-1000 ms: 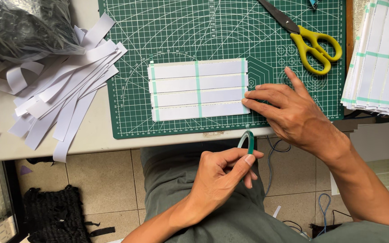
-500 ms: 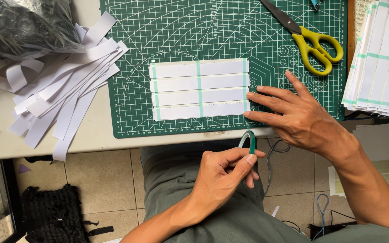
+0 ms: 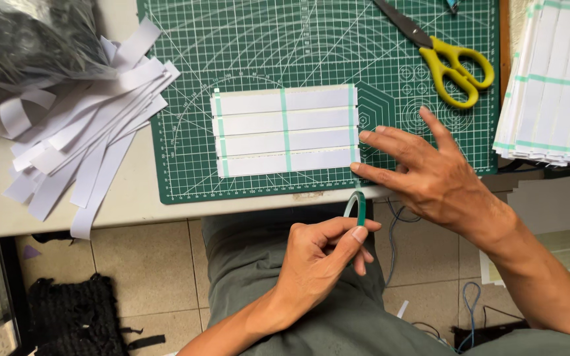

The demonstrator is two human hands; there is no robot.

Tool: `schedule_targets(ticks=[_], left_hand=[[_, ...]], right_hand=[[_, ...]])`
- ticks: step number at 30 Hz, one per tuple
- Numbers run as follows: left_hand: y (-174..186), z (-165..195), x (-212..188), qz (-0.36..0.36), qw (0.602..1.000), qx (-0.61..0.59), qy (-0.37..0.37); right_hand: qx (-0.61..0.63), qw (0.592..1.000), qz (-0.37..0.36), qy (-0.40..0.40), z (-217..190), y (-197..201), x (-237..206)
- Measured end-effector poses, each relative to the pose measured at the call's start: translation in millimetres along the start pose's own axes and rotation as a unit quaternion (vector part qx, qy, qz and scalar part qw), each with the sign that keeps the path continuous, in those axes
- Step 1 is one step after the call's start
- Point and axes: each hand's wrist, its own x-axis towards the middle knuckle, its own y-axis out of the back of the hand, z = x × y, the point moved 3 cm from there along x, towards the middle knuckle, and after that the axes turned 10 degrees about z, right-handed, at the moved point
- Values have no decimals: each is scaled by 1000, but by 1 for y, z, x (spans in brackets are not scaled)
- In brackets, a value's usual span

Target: The person aligns printed paper strips in rows on a white backing sheet on a cutting mat, then pulls green masking tape from a roll, lays tape strips across the rows to hold them, presses the tape down, and lifts the finished taped sheet.

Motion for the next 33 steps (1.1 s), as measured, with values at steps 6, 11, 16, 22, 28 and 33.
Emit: schedule_targets(ticks=[6,11,16,22,28,33], left_hand=[[1,2,1,-3,999,-38,-34],[1,1,1,3,1000,-7,-10],[2,0,1,2,1000,-11,-20],[0,-2,0,0,1000,-10,-20],[0,-3,0,0,1000,-18,-14],[0,-3,1,-2,1000,-9,-17]], right_hand=[[-56,983,100,-140,41,32,23],[-73,967,28,-244,73,38,39],[-111,966,-73,-224,91,43,37],[-4,914,-179,-365,120,33,19],[356,840,-153,-380,130,38,-36],[507,765,-298,-262,126,40,-89]])
